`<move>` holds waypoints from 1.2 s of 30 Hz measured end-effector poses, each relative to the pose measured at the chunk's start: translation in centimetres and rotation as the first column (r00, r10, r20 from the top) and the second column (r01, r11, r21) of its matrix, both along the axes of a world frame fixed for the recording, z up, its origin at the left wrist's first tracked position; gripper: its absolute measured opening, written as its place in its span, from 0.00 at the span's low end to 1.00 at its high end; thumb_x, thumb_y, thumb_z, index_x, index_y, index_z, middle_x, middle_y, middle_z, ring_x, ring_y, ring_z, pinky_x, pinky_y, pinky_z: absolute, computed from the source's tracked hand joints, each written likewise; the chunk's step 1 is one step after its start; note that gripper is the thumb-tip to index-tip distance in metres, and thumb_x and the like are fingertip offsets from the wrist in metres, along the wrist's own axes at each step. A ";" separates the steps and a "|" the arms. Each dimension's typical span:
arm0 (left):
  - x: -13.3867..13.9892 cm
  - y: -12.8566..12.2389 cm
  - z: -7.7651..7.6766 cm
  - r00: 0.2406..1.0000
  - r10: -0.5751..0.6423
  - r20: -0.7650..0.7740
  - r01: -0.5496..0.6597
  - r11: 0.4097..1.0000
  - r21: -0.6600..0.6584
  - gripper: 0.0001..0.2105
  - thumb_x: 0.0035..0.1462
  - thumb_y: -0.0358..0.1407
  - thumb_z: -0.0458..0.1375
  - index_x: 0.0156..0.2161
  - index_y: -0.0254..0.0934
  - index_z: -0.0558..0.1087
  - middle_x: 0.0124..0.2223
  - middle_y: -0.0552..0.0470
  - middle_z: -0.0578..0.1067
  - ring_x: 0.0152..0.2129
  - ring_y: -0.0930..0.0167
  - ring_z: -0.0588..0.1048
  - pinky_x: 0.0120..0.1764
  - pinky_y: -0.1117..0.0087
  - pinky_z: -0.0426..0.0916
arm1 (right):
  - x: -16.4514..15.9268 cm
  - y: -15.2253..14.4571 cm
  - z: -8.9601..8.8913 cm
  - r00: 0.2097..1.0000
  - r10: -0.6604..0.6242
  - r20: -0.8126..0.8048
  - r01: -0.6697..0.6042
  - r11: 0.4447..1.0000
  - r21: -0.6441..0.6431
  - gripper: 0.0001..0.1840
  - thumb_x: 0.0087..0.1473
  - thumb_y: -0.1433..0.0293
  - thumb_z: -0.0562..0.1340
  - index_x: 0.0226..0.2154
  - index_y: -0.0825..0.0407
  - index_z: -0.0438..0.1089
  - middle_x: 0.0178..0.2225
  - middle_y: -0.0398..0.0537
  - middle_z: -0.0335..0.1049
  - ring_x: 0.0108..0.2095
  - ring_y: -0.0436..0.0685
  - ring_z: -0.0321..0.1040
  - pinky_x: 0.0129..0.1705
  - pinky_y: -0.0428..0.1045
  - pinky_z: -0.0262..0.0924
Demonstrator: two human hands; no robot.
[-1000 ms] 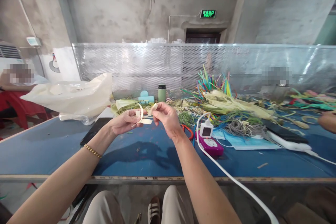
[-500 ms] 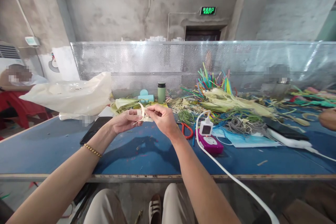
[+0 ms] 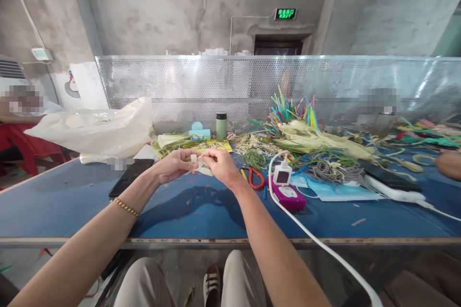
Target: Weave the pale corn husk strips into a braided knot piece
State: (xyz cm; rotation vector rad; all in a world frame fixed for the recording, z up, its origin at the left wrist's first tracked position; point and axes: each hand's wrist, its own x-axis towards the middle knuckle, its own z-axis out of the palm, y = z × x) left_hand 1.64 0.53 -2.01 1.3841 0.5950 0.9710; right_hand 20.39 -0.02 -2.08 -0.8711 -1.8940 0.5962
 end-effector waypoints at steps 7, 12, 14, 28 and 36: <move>-0.1 -0.4 0.0 0.996 -0.049 -0.075 0.052 0.997 0.049 0.24 0.40 0.28 0.71 0.46 0.28 0.74 0.28 0.53 0.74 0.22 0.77 0.71 0.29 0.73 0.64 | -0.1 -0.4 0.1 0.999 0.049 0.001 -0.049 0.996 -0.074 0.10 0.53 0.66 0.60 0.29 0.56 0.73 0.24 0.42 0.65 0.25 0.49 0.58 0.29 0.45 0.52; -0.2 0.1 -0.5 0.989 -0.091 -0.120 0.098 0.994 0.054 0.22 0.41 0.29 0.71 0.45 0.30 0.74 0.28 0.54 0.73 0.22 0.77 0.71 0.30 0.71 0.66 | 0.0 -0.1 -0.4 0.992 0.111 0.063 -0.109 0.993 -0.033 0.10 0.54 0.67 0.60 0.27 0.55 0.72 0.24 0.42 0.65 0.26 0.49 0.59 0.29 0.45 0.52; -0.3 0.3 -0.7 0.986 -0.102 -0.135 0.111 0.992 0.060 0.21 0.41 0.29 0.71 0.44 0.30 0.75 0.29 0.54 0.73 0.23 0.77 0.71 0.30 0.71 0.66 | 0.0 -0.1 -0.5 0.990 0.120 0.078 -0.116 0.992 -0.051 0.10 0.55 0.67 0.59 0.28 0.55 0.72 0.23 0.41 0.65 0.24 0.48 0.58 0.27 0.45 0.51; -0.3 0.5 -0.9 0.978 -0.141 -0.157 0.146 0.989 0.024 0.16 0.39 0.29 0.72 0.36 0.29 0.77 0.31 0.49 0.74 0.24 0.76 0.71 0.29 0.72 0.66 | -0.7 -1.2 -0.2 0.968 0.068 0.242 -0.087 0.994 0.066 0.11 0.51 0.79 0.58 0.39 0.54 0.68 0.33 0.47 0.74 0.31 0.51 0.69 0.33 0.46 0.60; -0.5 0.4 -0.6 0.979 -0.115 -0.170 0.111 0.993 -0.034 0.19 0.38 0.28 0.72 0.39 0.29 0.77 0.30 0.50 0.76 0.24 0.76 0.72 0.30 0.73 0.66 | -0.4 -0.5 -0.5 0.968 0.000 0.250 -0.049 0.980 0.191 0.10 0.54 0.79 0.56 0.38 0.53 0.68 0.31 0.46 0.73 0.32 0.52 0.70 0.36 0.47 0.60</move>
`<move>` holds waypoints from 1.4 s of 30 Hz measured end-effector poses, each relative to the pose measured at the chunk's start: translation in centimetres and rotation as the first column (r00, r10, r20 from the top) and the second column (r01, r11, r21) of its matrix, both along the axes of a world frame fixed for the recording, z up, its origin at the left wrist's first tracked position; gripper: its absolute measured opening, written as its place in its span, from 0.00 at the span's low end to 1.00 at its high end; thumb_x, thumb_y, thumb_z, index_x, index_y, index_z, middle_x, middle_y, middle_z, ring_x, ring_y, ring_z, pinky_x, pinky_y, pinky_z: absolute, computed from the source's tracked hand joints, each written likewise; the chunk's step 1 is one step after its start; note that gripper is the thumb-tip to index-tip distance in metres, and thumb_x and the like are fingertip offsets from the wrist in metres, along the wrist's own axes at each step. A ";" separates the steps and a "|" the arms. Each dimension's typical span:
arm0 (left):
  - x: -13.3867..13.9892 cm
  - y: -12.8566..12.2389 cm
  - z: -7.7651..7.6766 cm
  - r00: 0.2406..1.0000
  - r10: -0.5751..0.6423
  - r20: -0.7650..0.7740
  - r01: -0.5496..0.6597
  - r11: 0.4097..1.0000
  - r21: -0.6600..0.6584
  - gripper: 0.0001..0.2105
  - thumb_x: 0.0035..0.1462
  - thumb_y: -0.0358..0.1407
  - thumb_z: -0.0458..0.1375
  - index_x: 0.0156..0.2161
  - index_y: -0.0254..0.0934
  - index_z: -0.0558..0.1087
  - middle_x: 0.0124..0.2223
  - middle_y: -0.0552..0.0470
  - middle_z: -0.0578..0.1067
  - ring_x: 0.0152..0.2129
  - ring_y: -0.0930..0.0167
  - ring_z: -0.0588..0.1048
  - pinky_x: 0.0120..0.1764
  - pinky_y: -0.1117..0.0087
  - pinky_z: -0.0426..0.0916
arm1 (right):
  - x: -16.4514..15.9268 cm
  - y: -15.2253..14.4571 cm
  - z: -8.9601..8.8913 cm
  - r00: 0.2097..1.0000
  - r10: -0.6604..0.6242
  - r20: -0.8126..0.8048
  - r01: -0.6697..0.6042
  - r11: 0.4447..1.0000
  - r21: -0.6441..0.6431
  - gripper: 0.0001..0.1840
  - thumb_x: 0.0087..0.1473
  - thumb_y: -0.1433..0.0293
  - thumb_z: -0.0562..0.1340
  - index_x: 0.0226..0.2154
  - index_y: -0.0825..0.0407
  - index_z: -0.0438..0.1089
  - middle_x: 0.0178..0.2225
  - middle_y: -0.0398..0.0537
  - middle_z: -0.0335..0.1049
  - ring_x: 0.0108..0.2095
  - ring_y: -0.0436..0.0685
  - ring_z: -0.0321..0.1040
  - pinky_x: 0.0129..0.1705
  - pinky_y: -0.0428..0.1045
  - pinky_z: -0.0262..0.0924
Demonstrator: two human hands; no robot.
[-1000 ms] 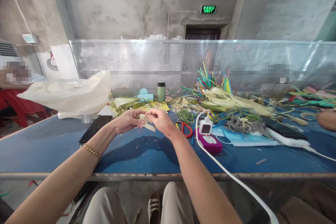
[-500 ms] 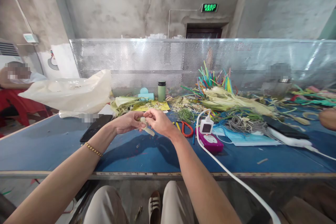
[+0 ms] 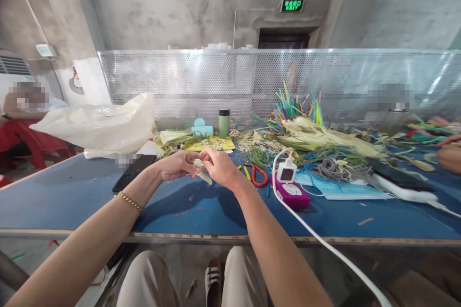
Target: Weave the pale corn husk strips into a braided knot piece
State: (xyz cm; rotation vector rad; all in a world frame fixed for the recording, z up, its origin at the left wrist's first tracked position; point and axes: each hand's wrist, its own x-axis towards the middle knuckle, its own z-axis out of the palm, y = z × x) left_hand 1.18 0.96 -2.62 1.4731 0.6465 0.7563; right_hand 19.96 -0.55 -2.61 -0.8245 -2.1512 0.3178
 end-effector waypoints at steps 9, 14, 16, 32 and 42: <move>-0.1 0.0 0.1 1.000 -0.015 -0.009 0.015 0.999 -0.030 0.21 0.37 0.28 0.73 0.40 0.29 0.77 0.28 0.51 0.75 0.22 0.77 0.72 0.29 0.73 0.68 | -0.2 0.1 0.0 0.997 -0.033 -0.064 0.038 0.996 0.081 0.08 0.54 0.78 0.58 0.36 0.52 0.68 0.31 0.46 0.72 0.33 0.52 0.69 0.37 0.47 0.61; -0.1 0.0 0.1 1.000 -0.030 -0.004 0.030 0.999 -0.020 0.19 0.38 0.28 0.73 0.40 0.30 0.77 0.28 0.51 0.75 0.22 0.77 0.71 0.29 0.74 0.68 | -0.5 0.2 -0.2 0.999 -0.009 -0.038 0.012 0.996 0.085 0.09 0.53 0.80 0.58 0.36 0.52 0.68 0.31 0.46 0.72 0.33 0.52 0.69 0.36 0.47 0.62; -0.2 0.0 0.1 1.000 -0.019 0.005 0.019 1.000 -0.022 0.20 0.38 0.28 0.73 0.40 0.30 0.77 0.27 0.51 0.75 0.22 0.77 0.71 0.29 0.74 0.67 | -0.4 0.3 -0.2 0.998 -0.032 -0.047 0.037 0.995 0.097 0.09 0.52 0.80 0.58 0.35 0.52 0.68 0.31 0.46 0.72 0.32 0.52 0.69 0.36 0.46 0.61; -0.3 0.7 -0.5 1.000 -0.013 0.012 0.014 0.999 -0.033 0.16 0.39 0.27 0.71 0.37 0.30 0.78 0.29 0.49 0.75 0.24 0.76 0.72 0.30 0.73 0.68 | -0.7 -0.6 -0.2 1.000 0.001 0.029 -0.004 0.995 0.099 0.17 0.48 0.79 0.58 0.42 0.52 0.66 0.30 0.45 0.71 0.27 0.51 0.66 0.30 0.45 0.60; 0.2 0.1 -0.3 0.991 0.097 -0.094 -0.101 0.994 -0.039 0.12 0.34 0.24 0.69 0.29 0.30 0.76 0.24 0.53 0.73 0.22 0.75 0.72 0.27 0.73 0.67 | -0.9 0.1 -0.9 0.987 -0.047 0.154 0.006 0.967 0.254 0.08 0.55 0.74 0.61 0.36 0.51 0.75 0.33 0.48 0.73 0.30 0.52 0.65 0.35 0.47 0.58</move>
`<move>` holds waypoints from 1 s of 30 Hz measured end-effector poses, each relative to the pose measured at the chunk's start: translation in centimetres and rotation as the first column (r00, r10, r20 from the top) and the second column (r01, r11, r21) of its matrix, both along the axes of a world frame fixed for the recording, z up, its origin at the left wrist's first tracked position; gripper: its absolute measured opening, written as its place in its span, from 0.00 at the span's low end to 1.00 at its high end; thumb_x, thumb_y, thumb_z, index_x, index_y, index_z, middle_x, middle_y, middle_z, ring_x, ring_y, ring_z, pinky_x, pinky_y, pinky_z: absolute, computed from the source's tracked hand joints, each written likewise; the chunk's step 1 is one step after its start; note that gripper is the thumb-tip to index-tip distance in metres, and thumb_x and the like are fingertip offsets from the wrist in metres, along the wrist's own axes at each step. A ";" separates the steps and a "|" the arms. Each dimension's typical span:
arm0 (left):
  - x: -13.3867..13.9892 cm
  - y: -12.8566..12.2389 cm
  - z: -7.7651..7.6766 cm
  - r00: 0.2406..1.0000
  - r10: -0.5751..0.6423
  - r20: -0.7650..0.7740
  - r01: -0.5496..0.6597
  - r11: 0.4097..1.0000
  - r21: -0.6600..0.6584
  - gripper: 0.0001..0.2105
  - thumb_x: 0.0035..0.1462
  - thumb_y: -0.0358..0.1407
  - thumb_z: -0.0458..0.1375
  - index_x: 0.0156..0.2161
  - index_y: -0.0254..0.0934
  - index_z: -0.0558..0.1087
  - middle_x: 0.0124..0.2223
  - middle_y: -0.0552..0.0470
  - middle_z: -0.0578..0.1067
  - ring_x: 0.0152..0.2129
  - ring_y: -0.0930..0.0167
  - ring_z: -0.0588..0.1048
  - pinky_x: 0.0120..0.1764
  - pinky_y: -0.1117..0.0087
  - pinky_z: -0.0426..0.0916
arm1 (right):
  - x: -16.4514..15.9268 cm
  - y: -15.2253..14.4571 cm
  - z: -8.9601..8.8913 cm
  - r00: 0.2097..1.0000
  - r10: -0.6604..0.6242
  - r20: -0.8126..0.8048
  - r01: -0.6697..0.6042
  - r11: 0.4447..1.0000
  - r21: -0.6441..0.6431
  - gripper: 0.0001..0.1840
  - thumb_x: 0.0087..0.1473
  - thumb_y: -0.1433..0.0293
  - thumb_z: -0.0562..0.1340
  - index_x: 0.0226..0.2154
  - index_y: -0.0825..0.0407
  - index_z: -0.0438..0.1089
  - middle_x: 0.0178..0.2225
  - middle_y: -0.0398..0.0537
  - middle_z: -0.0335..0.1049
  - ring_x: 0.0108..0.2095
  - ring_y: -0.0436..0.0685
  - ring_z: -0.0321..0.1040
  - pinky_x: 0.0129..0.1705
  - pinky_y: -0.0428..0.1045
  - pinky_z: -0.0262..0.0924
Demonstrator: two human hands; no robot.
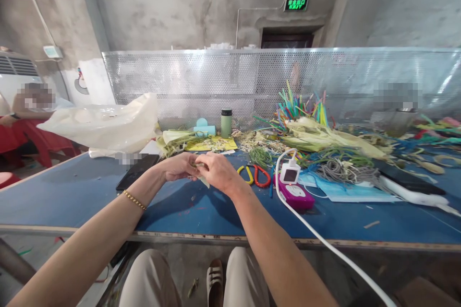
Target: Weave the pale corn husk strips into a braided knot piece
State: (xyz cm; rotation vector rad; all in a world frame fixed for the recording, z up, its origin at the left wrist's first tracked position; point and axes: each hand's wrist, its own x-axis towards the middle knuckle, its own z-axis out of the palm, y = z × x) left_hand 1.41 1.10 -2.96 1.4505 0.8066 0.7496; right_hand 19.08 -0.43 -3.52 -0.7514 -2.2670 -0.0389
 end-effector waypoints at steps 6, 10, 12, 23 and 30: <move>-0.1 0.3 -0.3 0.996 0.001 -0.090 0.007 0.996 0.092 0.13 0.30 0.22 0.65 0.28 0.31 0.74 0.24 0.53 0.73 0.21 0.74 0.71 0.25 0.72 0.67 | -0.1 -1.4 0.6 0.986 -0.133 0.099 0.124 0.989 0.086 0.07 0.54 0.72 0.62 0.31 0.47 0.77 0.34 0.47 0.73 0.32 0.53 0.66 0.32 0.47 0.53; -0.2 0.2 -0.5 0.990 -0.016 -0.140 0.044 0.979 0.199 0.11 0.32 0.21 0.62 0.26 0.32 0.72 0.21 0.55 0.71 0.18 0.75 0.69 0.22 0.74 0.63 | -0.4 -1.5 0.8 0.997 -0.076 0.005 0.076 0.997 0.029 0.06 0.50 0.74 0.64 0.28 0.48 0.77 0.37 0.45 0.70 0.30 0.49 0.63 0.30 0.46 0.51; -0.1 0.1 -0.4 0.989 -0.033 -0.141 0.066 0.970 0.236 0.09 0.34 0.22 0.61 0.26 0.32 0.72 0.20 0.56 0.70 0.18 0.75 0.68 0.23 0.74 0.63 | -0.6 -1.2 0.7 0.993 0.001 -0.119 -0.008 0.998 -0.056 0.05 0.50 0.74 0.64 0.27 0.50 0.77 0.35 0.45 0.67 0.28 0.48 0.60 0.29 0.45 0.52; 0.2 -0.7 0.3 0.997 -0.057 -0.054 0.061 0.994 0.095 0.14 0.36 0.31 0.72 0.28 0.32 0.72 0.25 0.54 0.72 0.22 0.76 0.70 0.28 0.72 0.68 | -0.8 -0.4 0.9 0.801 -0.040 -0.597 -0.311 0.825 -0.473 0.10 0.53 0.62 0.62 0.29 0.53 0.66 0.20 0.38 0.62 0.15 0.45 0.53 0.18 0.44 0.50; 0.0 -0.6 0.3 0.998 -0.064 -0.023 0.065 0.997 0.032 0.12 0.37 0.31 0.72 0.29 0.30 0.76 0.27 0.52 0.74 0.24 0.76 0.71 0.30 0.73 0.67 | -0.7 -1.1 1.5 0.829 0.063 -0.556 -0.391 0.776 -0.495 0.16 0.52 0.61 0.64 0.41 0.52 0.69 0.34 0.45 0.71 0.18 0.44 0.58 0.17 0.43 0.54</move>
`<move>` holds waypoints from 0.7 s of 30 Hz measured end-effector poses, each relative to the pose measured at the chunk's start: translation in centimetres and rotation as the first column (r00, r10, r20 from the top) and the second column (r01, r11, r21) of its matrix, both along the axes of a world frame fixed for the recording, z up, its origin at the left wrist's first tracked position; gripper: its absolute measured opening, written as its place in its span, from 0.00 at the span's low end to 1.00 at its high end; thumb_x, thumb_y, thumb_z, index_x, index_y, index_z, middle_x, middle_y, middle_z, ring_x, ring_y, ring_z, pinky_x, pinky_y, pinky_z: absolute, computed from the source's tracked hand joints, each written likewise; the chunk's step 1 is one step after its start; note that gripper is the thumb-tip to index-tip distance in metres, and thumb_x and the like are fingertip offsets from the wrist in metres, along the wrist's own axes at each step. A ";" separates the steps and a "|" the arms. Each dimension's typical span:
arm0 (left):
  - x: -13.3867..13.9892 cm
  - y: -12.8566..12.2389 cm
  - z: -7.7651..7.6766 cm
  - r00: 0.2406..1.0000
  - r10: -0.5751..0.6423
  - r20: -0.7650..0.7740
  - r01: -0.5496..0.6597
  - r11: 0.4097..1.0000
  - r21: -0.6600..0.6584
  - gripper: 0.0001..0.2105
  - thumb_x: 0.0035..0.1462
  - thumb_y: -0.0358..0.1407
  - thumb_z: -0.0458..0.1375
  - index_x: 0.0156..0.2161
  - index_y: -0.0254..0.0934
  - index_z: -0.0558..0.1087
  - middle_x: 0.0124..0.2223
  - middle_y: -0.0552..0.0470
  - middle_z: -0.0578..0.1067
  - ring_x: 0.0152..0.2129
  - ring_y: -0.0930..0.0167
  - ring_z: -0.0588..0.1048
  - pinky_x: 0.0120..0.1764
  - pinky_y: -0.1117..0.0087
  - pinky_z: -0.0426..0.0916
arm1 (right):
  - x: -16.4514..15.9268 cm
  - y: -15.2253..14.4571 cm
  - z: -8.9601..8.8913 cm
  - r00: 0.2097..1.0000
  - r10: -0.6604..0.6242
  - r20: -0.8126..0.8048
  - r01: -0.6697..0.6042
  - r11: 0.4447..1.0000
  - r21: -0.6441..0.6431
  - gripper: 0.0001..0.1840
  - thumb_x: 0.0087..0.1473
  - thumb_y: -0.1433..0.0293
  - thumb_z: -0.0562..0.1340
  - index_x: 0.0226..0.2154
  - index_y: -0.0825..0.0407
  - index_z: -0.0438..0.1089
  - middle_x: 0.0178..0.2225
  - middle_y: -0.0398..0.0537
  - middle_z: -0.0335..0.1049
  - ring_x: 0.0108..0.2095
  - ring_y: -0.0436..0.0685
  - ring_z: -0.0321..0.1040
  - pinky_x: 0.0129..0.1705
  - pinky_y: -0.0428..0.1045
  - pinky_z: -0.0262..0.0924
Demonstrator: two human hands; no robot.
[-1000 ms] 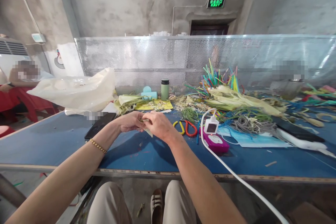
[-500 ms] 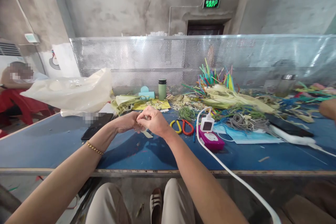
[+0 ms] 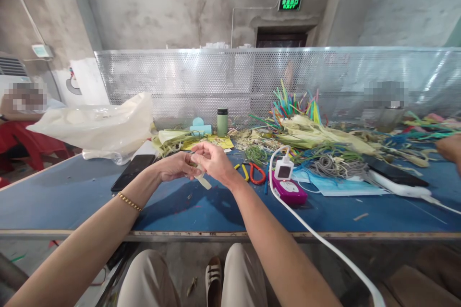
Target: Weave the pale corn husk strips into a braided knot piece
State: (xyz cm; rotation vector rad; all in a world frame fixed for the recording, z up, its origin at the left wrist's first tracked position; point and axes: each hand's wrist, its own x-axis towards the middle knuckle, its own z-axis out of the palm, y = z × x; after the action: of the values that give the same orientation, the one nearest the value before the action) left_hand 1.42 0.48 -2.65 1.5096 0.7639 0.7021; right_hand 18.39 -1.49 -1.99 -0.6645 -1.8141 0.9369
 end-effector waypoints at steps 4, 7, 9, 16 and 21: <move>0.0 0.3 0.0 0.998 0.022 0.066 -0.025 0.999 0.042 0.11 0.38 0.32 0.72 0.28 0.30 0.77 0.26 0.51 0.74 0.23 0.77 0.70 0.28 0.74 0.65 | 1.0 0.2 0.8 0.994 -0.084 -0.074 0.083 0.996 -0.018 0.22 0.52 0.57 0.63 0.46 0.52 0.69 0.37 0.48 0.73 0.19 0.45 0.59 0.18 0.44 0.55; 0.1 0.5 -0.1 0.985 0.069 0.157 -0.080 0.995 0.065 0.12 0.38 0.33 0.72 0.27 0.30 0.77 0.26 0.52 0.74 0.22 0.77 0.69 0.27 0.74 0.64 | 2.0 1.1 0.8 0.902 -0.428 -0.058 0.429 0.903 0.021 0.20 0.53 0.53 0.61 0.32 0.55 0.71 0.25 0.45 0.69 0.17 0.46 0.54 0.17 0.45 0.47; 0.2 0.5 -0.1 0.977 0.077 0.199 -0.093 0.993 0.069 0.12 0.38 0.33 0.73 0.29 0.30 0.78 0.27 0.52 0.74 0.23 0.77 0.69 0.27 0.74 0.64 | 2.2 1.5 0.6 0.864 -0.495 0.088 0.493 0.869 0.044 0.24 0.52 0.51 0.61 0.22 0.55 0.69 0.19 0.44 0.65 0.17 0.47 0.53 0.18 0.45 0.45; 0.2 0.3 -0.1 0.979 -0.004 0.204 -0.007 0.998 0.055 0.13 0.40 0.32 0.72 0.32 0.29 0.78 0.27 0.53 0.72 0.24 0.78 0.69 0.28 0.74 0.63 | 1.2 0.6 0.5 0.956 -0.282 0.082 0.293 0.938 -0.186 0.15 0.46 0.60 0.65 0.19 0.53 0.65 0.14 0.37 0.54 0.14 0.44 0.45 0.17 0.45 0.39; 0.0 0.4 -0.1 0.965 -0.041 0.257 0.033 0.999 0.037 0.13 0.40 0.30 0.72 0.33 0.29 0.78 0.27 0.53 0.72 0.23 0.78 0.69 0.28 0.75 0.64 | 1.9 0.0 1.1 0.996 -0.088 -0.009 0.084 0.967 -0.240 0.11 0.46 0.63 0.64 0.29 0.56 0.71 0.18 0.38 0.61 0.15 0.44 0.48 0.15 0.43 0.41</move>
State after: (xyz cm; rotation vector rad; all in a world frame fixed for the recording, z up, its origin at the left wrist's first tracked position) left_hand 1.44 0.89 -2.77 1.4227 0.5278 0.8666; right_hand 20.25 -1.47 -0.93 -0.8737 -1.6555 1.1099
